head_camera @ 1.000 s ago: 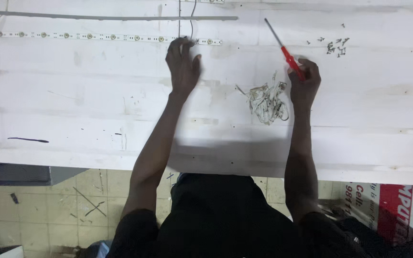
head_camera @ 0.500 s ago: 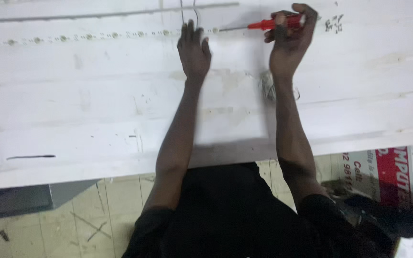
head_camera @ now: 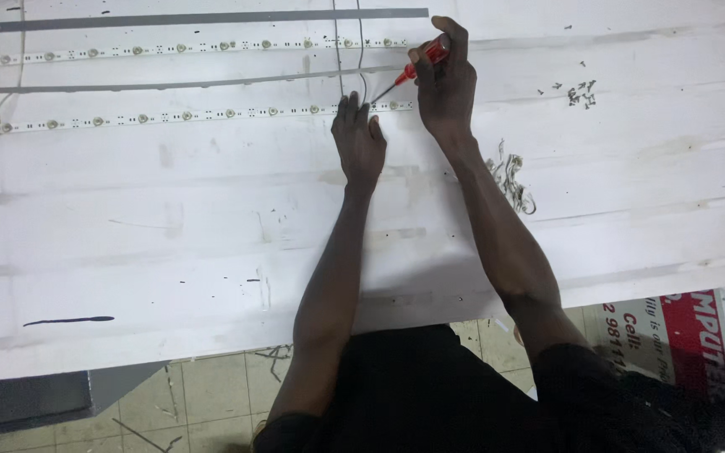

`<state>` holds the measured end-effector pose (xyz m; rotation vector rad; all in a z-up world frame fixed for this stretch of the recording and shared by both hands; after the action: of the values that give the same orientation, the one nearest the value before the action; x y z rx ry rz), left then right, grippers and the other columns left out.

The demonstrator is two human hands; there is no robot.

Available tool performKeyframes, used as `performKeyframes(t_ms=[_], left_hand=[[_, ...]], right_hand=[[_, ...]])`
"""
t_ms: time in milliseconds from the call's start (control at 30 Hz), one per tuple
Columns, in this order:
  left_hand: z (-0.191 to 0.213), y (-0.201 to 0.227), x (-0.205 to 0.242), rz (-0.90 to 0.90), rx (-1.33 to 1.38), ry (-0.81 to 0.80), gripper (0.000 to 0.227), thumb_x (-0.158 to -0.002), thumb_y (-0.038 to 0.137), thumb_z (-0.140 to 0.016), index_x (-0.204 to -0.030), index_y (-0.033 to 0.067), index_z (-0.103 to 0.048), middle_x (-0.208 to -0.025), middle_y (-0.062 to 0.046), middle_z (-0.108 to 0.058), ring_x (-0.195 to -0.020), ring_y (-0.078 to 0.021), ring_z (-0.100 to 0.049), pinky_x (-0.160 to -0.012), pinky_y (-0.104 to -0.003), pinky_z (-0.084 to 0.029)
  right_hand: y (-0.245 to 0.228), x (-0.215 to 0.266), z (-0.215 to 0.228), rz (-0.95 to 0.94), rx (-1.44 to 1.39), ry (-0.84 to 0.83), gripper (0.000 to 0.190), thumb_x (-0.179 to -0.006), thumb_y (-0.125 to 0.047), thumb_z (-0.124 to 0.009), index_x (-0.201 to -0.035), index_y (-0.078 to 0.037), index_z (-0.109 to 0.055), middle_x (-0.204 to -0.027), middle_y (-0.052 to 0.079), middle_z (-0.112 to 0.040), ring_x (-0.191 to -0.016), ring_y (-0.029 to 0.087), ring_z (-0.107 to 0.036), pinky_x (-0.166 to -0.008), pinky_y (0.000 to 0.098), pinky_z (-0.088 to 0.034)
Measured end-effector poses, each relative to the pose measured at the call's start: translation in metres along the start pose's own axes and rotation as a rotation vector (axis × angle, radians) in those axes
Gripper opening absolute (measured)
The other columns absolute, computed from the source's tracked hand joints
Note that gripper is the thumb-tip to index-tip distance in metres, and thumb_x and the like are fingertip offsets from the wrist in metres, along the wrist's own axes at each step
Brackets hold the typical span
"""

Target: The person wipes a white board with a cloth to clean the surface where LED strips are mounted. They then use a red screwdriver to tighten screws along the LED strips, securing them to the board.

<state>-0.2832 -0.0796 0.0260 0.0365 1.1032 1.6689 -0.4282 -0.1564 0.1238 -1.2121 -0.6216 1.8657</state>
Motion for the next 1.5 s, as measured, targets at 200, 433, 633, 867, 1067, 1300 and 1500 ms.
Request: performKeyframes(t_ms=[200,433,633,867,1067,1300,1500], left_hand=[[0.003,0.004,-0.002,0.002,-0.064,-0.006,0.028,-0.107,0.011,-0.065,-0.132,0.0102,-0.076,-0.164,-0.014,-0.064,-0.16,-0.0407,-0.051,-0.124,-0.057,-0.045],[0.003,0.005,-0.003,0.0,-0.046,-0.026,0.029,-0.106,0.012,-0.065,-0.132,0.0088,-0.076,-0.163,-0.015,-0.063,-0.158,-0.0435,-0.051,-0.119,-0.062,-0.046],[0.002,0.005,-0.003,0.019,-0.08,-0.052,0.028,-0.105,0.011,-0.064,-0.131,0.0113,-0.075,-0.163,-0.013,-0.064,-0.157,-0.0414,-0.051,-0.122,-0.058,-0.044],[0.003,0.007,-0.002,-0.013,-0.071,-0.033,0.032,-0.103,0.007,-0.068,-0.134,0.0066,-0.075,-0.16,-0.015,-0.065,-0.156,-0.0423,-0.052,-0.122,-0.059,-0.045],[0.004,0.008,0.0,-0.03,-0.083,-0.008,0.03,-0.1,0.008,-0.07,-0.13,0.0112,-0.074,-0.16,-0.01,-0.065,-0.158,-0.0398,-0.051,-0.121,-0.057,-0.045],[-0.001,0.003,-0.001,-0.004,-0.085,0.015,0.027,-0.104,0.01,-0.069,-0.13,0.0106,-0.076,-0.159,-0.011,-0.068,-0.159,-0.0387,-0.051,-0.122,-0.055,-0.044],[-0.001,0.003,-0.002,0.015,-0.091,-0.009,0.028,-0.107,0.011,-0.066,-0.133,0.0098,-0.077,-0.161,-0.011,-0.066,-0.16,-0.0388,-0.05,-0.123,-0.056,-0.044]], right_hand=[[-0.004,-0.006,0.002,-0.051,-0.007,-0.02,0.038,-0.12,-0.037,-0.066,-0.15,-0.019,-0.051,-0.099,0.003,-0.075,-0.07,0.016,-0.065,-0.066,0.0326,-0.053],[-0.022,-0.006,-0.01,0.073,0.002,-0.164,0.04,-0.12,-0.024,-0.063,-0.156,-0.016,-0.048,-0.106,0.002,-0.08,-0.076,0.017,-0.065,-0.076,0.035,-0.051],[-0.017,-0.006,-0.014,0.004,-0.014,-0.165,0.043,-0.118,-0.02,-0.064,-0.157,-0.016,-0.05,-0.108,0.006,-0.075,-0.085,0.018,-0.069,-0.081,0.0323,-0.056],[-0.036,-0.034,-0.021,0.163,0.046,-0.268,0.035,-0.122,-0.034,-0.061,-0.149,-0.01,-0.056,-0.094,0.007,-0.075,-0.065,0.016,-0.06,-0.062,0.0334,-0.043],[-0.031,-0.038,-0.041,0.09,0.052,-0.448,0.049,-0.121,-0.05,-0.051,-0.146,-0.009,-0.06,-0.076,0.002,-0.048,-0.065,0.018,-0.043,-0.065,0.0373,-0.034],[-0.029,-0.042,-0.032,0.104,0.032,-0.36,0.05,-0.122,-0.051,-0.049,-0.147,-0.008,-0.057,-0.093,0.009,-0.071,-0.075,0.022,-0.064,-0.074,0.0369,-0.048],[-0.021,-0.036,-0.032,0.071,0.016,-0.353,0.042,-0.123,-0.041,-0.056,-0.15,-0.01,-0.058,-0.093,0.006,-0.067,-0.071,0.017,-0.055,-0.071,0.0342,-0.045]])
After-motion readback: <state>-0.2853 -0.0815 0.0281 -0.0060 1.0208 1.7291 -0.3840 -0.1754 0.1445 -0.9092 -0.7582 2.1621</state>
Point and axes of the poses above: each hand's wrist, its own x-axis away from the middle knuckle, its own z-axis out of the back of the hand, y = z × x, the point moved 10 cm from there along -x, towards the middle knuckle
